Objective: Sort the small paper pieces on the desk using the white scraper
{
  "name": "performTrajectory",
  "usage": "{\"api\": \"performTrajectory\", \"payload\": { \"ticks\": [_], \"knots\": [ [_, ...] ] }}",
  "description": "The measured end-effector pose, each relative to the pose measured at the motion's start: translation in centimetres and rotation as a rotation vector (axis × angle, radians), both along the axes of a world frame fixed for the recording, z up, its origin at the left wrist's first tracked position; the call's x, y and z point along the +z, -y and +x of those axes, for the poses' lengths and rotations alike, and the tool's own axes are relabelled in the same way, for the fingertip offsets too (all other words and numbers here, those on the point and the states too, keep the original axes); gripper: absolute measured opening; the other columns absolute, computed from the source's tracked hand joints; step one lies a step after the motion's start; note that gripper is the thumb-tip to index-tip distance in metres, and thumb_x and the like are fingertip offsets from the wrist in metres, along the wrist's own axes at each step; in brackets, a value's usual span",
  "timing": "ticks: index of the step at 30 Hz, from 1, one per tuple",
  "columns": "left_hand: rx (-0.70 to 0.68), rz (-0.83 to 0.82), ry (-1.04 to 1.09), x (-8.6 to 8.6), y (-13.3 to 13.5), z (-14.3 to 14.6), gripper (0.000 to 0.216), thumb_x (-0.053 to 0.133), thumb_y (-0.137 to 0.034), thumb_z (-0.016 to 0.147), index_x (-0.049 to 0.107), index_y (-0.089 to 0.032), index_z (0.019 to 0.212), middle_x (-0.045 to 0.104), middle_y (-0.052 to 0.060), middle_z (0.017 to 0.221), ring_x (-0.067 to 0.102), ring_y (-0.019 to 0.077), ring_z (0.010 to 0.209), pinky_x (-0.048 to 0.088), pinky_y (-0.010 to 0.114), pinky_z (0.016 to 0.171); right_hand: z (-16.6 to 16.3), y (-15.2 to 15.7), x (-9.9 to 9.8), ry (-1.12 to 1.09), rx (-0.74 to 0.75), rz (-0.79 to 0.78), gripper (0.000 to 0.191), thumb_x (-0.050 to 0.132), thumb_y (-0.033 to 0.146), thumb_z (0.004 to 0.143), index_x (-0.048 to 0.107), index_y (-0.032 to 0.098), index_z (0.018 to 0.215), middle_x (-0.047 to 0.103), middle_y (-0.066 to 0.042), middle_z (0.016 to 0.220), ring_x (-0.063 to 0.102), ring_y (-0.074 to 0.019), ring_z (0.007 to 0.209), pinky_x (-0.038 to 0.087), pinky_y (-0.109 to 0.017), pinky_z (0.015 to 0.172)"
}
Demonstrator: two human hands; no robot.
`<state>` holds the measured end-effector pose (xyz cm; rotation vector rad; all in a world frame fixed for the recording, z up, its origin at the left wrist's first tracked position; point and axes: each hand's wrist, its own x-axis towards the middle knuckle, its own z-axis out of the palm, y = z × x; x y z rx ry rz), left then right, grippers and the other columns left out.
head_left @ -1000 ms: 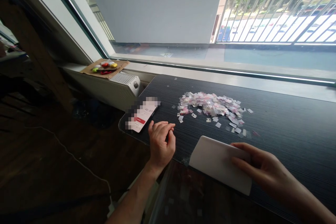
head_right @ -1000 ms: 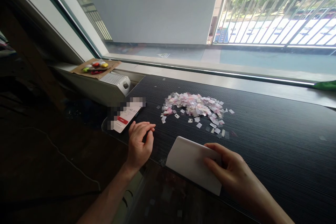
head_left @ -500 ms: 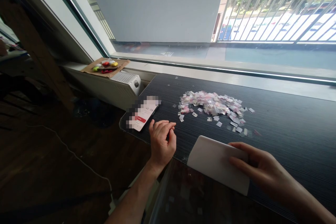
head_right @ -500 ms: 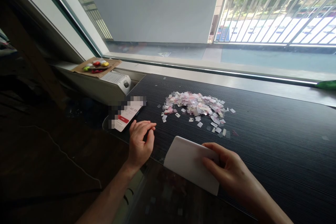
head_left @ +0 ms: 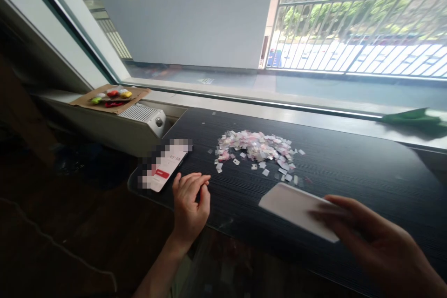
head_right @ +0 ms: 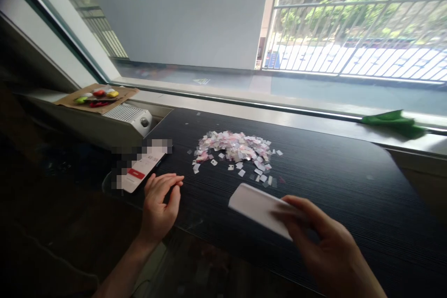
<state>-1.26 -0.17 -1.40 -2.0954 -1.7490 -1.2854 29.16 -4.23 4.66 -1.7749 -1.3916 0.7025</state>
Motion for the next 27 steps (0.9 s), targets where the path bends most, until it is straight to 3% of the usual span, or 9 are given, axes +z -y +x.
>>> {"api": "performTrajectory", "payload": {
  "ticks": [3,5,12,15,22,27],
  "knots": [
    [-0.028,0.036,-0.034,-0.3,-0.2,-0.5,0.019,0.049,-0.014,0.09,0.064,-0.021,0.099,0.072,0.003,0.09,0.066,0.0212,0.096,0.032,0.046,0.109,2.9,-0.7,0.7,0.225,-0.237,0.152,0.03,0.063,0.049,0.075,0.071,0.029,0.097,0.078,-0.003,0.088,0.073,-0.0263,0.081,0.056,-0.035,0.073],
    [-0.039,0.048,-0.052,-0.4,-0.4,-0.7,0.019,0.048,-0.014,0.091,0.064,-0.021,0.099,0.071,0.004,0.09,0.066,0.0214,0.095,0.033,0.046,0.108,4.1,-1.1,0.8,0.301,-0.279,0.205,0.028,0.061,0.047,0.078,0.071,0.029,0.097,0.077,-0.003,0.086,0.073,-0.0255,0.077,0.055,-0.033,0.067],
    [-0.031,0.066,-0.111,-0.6,-0.5,-1.0,0.018,0.048,-0.016,0.091,0.064,-0.019,0.097,0.071,0.006,0.089,0.067,0.0224,0.093,0.034,0.047,0.106,3.6,-0.2,0.1,0.241,-0.129,0.282,0.02,0.058,0.037,0.084,0.073,0.027,0.093,0.078,-0.001,0.085,0.073,-0.0203,0.074,0.055,-0.026,0.064],
    [-0.032,0.07,-0.118,-0.6,-0.6,-1.1,0.017,0.048,-0.018,0.091,0.064,-0.02,0.096,0.072,0.005,0.089,0.067,0.0222,0.092,0.034,0.047,0.106,3.6,0.3,0.4,0.229,-0.158,0.315,0.017,0.061,0.035,0.083,0.073,0.028,0.093,0.078,0.0,0.085,0.073,-0.0184,0.073,0.055,-0.024,0.064],
    [-0.032,0.049,-0.082,-0.7,-0.6,-1.3,0.017,0.05,-0.019,0.088,0.065,-0.022,0.096,0.073,0.005,0.091,0.068,0.0233,0.093,0.034,0.049,0.107,3.4,-0.8,0.5,0.286,-0.08,0.267,0.022,0.055,0.035,0.088,0.072,0.024,0.098,0.078,-0.004,0.09,0.073,-0.0227,0.081,0.056,-0.032,0.071],
    [-0.03,0.042,-0.06,-0.5,-0.5,-1.1,0.018,0.051,-0.018,0.088,0.065,-0.023,0.096,0.073,0.004,0.091,0.068,0.0237,0.093,0.033,0.049,0.108,2.4,0.2,0.7,0.295,0.029,0.296,0.02,0.055,0.032,0.088,0.072,0.027,0.096,0.078,-0.003,0.088,0.073,-0.0211,0.077,0.057,-0.032,0.076]
  ]
}}
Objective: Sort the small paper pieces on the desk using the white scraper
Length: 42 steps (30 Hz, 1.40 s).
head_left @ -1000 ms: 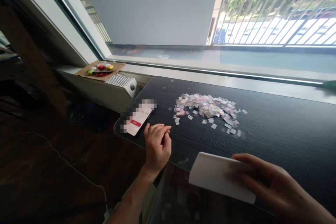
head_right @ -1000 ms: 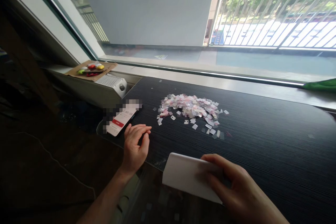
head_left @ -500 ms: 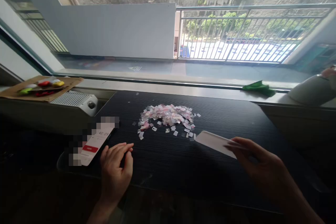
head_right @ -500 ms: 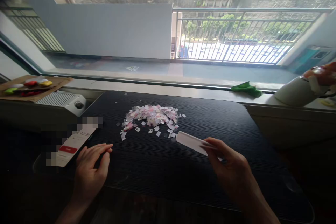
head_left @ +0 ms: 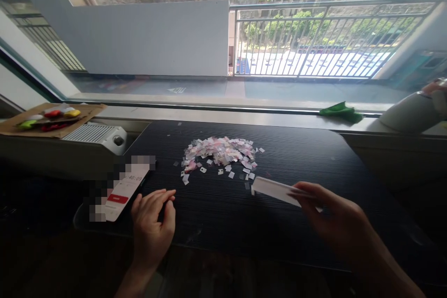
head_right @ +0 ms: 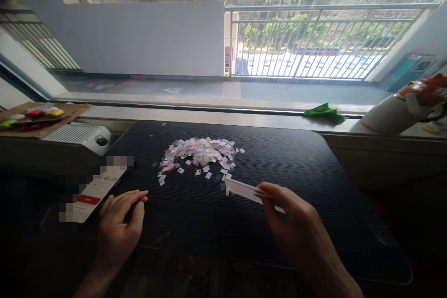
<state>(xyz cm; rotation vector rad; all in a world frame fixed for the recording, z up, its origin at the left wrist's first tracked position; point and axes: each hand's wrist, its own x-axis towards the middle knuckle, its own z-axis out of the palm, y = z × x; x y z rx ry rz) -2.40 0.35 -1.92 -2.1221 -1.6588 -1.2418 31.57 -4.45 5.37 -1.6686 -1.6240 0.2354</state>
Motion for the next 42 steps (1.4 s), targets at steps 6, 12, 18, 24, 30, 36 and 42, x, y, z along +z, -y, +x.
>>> {"api": "performTrajectory", "payload": {
  "ticks": [6,12,18,24,30,36,42],
  "knots": [
    [-0.004,0.011,-0.03,0.1,0.0,0.1,0.018,0.05,-0.017,0.089,0.064,-0.022,0.097,0.073,0.005,0.092,0.067,0.0243,0.095,0.033,0.049,0.107,0.0,0.0,0.8,-0.006,-0.102,0.014,0.019,0.059,0.035,0.087,0.072,0.027,0.099,0.078,-0.003,0.09,0.075,-0.0224,0.08,0.058,-0.03,0.07],
    [0.005,0.022,-0.049,0.0,-0.1,0.0,0.017,0.049,-0.017,0.089,0.064,-0.021,0.096,0.073,0.005,0.09,0.067,0.0241,0.094,0.034,0.048,0.106,-0.5,-2.3,0.6,0.037,-0.045,-0.029,0.024,0.052,0.031,0.088,0.07,0.024,0.102,0.079,-0.005,0.093,0.075,-0.0226,0.079,0.057,-0.032,0.071],
    [0.001,0.002,-0.111,1.0,0.2,0.5,0.019,0.05,-0.016,0.088,0.066,-0.022,0.098,0.071,0.006,0.092,0.065,0.0267,0.099,0.032,0.052,0.105,1.0,1.5,1.0,0.117,-0.16,-0.096,0.026,0.053,0.037,0.084,0.067,0.029,0.104,0.08,-0.003,0.088,0.075,-0.0262,0.079,0.058,-0.036,0.07],
    [-0.206,-0.149,-0.113,2.3,1.3,6.0,0.028,0.048,-0.014,0.088,0.067,-0.024,0.106,0.069,0.005,0.098,0.06,0.0264,0.108,0.028,0.057,0.109,0.2,2.8,1.1,0.021,-0.171,-0.048,0.024,0.058,0.04,0.084,0.07,0.028,0.101,0.08,-0.004,0.087,0.076,-0.0243,0.077,0.059,-0.03,0.064],
    [-0.406,-0.29,-0.213,3.0,1.3,9.5,0.033,0.044,-0.011,0.088,0.066,-0.02,0.111,0.068,0.008,0.105,0.056,0.0288,0.116,0.028,0.064,0.109,-1.0,1.5,0.2,-0.07,-0.045,-0.147,0.025,0.056,0.036,0.085,0.071,0.026,0.104,0.08,-0.003,0.088,0.076,-0.0234,0.079,0.059,-0.03,0.065],
    [-0.491,-0.364,-0.297,3.4,0.2,12.0,0.036,0.05,-0.016,0.089,0.062,-0.02,0.122,0.065,0.011,0.12,0.052,0.0297,0.124,0.026,0.065,0.113,2.3,4.0,0.3,0.065,-0.253,-0.144,0.029,0.06,0.05,0.08,0.071,0.031,0.099,0.079,-0.001,0.081,0.074,-0.0253,0.067,0.055,-0.031,0.053],
    [-0.549,-0.337,-0.374,2.7,-0.2,13.3,0.038,0.055,-0.03,0.091,0.058,-0.023,0.128,0.059,0.013,0.135,0.05,0.031,0.127,0.025,0.068,0.113,2.8,2.5,0.2,0.052,-0.33,-0.056,0.027,0.061,0.044,0.08,0.07,0.03,0.102,0.077,-0.001,0.079,0.071,-0.0223,0.061,0.053,-0.031,0.054]
  ]
}}
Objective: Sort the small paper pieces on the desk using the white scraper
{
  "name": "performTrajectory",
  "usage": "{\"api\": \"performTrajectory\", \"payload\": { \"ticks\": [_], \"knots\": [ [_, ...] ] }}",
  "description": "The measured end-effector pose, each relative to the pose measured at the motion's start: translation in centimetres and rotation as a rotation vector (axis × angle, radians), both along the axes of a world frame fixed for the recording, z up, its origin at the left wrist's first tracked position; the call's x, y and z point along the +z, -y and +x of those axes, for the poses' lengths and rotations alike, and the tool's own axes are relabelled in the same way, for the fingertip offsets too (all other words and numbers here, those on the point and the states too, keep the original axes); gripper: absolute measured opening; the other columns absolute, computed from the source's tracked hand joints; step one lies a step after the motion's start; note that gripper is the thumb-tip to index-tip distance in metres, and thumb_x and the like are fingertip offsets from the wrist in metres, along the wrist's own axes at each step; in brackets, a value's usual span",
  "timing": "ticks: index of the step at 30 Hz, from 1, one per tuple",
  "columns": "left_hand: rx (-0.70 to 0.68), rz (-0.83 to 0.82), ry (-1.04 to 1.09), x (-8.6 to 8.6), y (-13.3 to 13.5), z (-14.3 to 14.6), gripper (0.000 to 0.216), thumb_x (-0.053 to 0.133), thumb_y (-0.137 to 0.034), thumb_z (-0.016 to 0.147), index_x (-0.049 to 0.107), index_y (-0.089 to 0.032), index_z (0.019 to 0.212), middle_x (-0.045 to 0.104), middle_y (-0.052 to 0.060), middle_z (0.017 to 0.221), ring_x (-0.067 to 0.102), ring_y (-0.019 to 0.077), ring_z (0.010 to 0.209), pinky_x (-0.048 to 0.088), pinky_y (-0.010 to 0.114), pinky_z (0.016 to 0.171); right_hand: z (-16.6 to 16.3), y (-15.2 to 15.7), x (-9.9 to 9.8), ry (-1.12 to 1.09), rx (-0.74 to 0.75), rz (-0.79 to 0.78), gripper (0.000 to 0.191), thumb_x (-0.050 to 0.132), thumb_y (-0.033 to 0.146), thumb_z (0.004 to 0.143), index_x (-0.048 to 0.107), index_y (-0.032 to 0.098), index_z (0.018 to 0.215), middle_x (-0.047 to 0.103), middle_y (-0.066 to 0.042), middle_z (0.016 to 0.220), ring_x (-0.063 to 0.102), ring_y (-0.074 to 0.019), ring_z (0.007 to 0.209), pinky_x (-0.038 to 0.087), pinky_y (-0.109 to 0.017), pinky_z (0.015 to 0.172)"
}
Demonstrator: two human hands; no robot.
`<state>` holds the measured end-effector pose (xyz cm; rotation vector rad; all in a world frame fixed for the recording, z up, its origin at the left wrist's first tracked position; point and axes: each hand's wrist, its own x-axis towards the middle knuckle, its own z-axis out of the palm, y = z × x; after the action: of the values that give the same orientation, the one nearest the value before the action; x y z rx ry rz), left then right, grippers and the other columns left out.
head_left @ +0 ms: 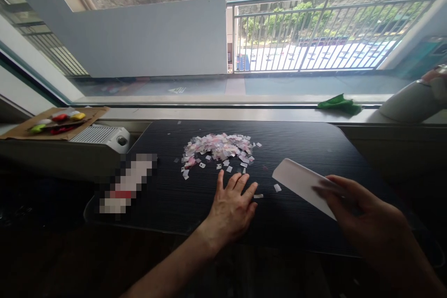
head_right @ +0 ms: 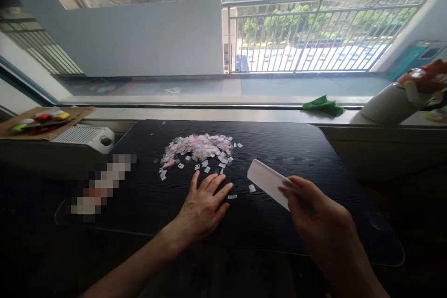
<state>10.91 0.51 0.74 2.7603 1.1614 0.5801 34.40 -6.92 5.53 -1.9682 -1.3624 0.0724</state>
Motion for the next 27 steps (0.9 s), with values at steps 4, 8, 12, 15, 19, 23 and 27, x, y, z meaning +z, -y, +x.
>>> {"api": "performTrajectory", "payload": {
  "ticks": [4,8,12,15,19,23,27],
  "knots": [
    [0.065,0.014,0.007,0.0,0.5,-2.5,0.035,0.05,-0.024,0.092,0.06,-0.021,0.125,0.062,0.012,0.13,0.054,0.03,0.122,0.025,0.068,0.112,-0.7,-2.3,-0.3,-0.03,0.061,0.031,0.027,0.057,0.036,0.084,0.069,0.026,0.106,0.079,-0.004,0.093,0.074,-0.0257,0.08,0.054,-0.035,0.071],
    [0.133,0.033,0.043,0.0,1.2,-5.3,0.03,0.046,-0.021,0.093,0.063,-0.02,0.118,0.065,0.011,0.123,0.055,0.0286,0.119,0.027,0.065,0.111,-1.5,-3.0,-0.4,-0.049,0.134,0.018,0.028,0.054,0.035,0.086,0.068,0.024,0.108,0.079,-0.006,0.097,0.074,-0.0267,0.084,0.054,-0.038,0.075],
    [0.206,0.083,0.163,-0.7,1.2,-6.7,0.026,0.047,-0.02,0.092,0.065,-0.021,0.111,0.066,0.009,0.114,0.059,0.0261,0.113,0.029,0.061,0.11,-2.0,-2.6,-0.2,-0.055,0.24,0.024,0.024,0.054,0.036,0.088,0.069,0.027,0.105,0.079,-0.004,0.094,0.075,-0.025,0.084,0.056,-0.037,0.078],
    [0.271,0.116,0.262,-1.4,0.9,-6.9,0.024,0.048,-0.018,0.091,0.065,-0.021,0.107,0.067,0.008,0.109,0.061,0.0253,0.109,0.031,0.058,0.109,-2.1,-2.8,0.1,0.067,0.162,0.063,0.026,0.052,0.033,0.09,0.07,0.024,0.107,0.078,-0.006,0.1,0.075,-0.0267,0.087,0.056,-0.037,0.078],
    [0.328,0.126,0.357,-1.9,0.6,-7.0,0.022,0.048,-0.017,0.091,0.065,-0.021,0.104,0.067,0.006,0.105,0.062,0.0242,0.105,0.035,0.053,0.105,-3.6,-2.3,0.1,0.194,0.24,0.062,0.026,0.049,0.027,0.093,0.07,0.023,0.108,0.078,-0.007,0.1,0.075,-0.0261,0.087,0.057,-0.036,0.078],
    [0.324,0.12,0.377,-1.9,0.7,-6.9,0.021,0.048,-0.015,0.091,0.065,-0.02,0.101,0.067,0.005,0.101,0.062,0.0234,0.103,0.034,0.052,0.105,-5.4,-0.8,-0.3,0.093,0.488,0.161,0.021,0.055,0.021,0.093,0.067,0.025,0.111,0.077,-0.003,0.102,0.074,-0.0188,0.086,0.056,-0.028,0.079],
    [0.323,0.109,0.377,-1.9,0.8,-6.8,0.021,0.048,-0.014,0.091,0.065,-0.02,0.102,0.067,0.005,0.1,0.061,0.0233,0.104,0.032,0.052,0.106,-5.2,-0.7,-0.6,0.172,0.37,0.218,0.024,0.057,0.019,0.092,0.067,0.023,0.113,0.077,-0.003,0.101,0.074,-0.0202,0.086,0.057,-0.029,0.077]
  ]
}}
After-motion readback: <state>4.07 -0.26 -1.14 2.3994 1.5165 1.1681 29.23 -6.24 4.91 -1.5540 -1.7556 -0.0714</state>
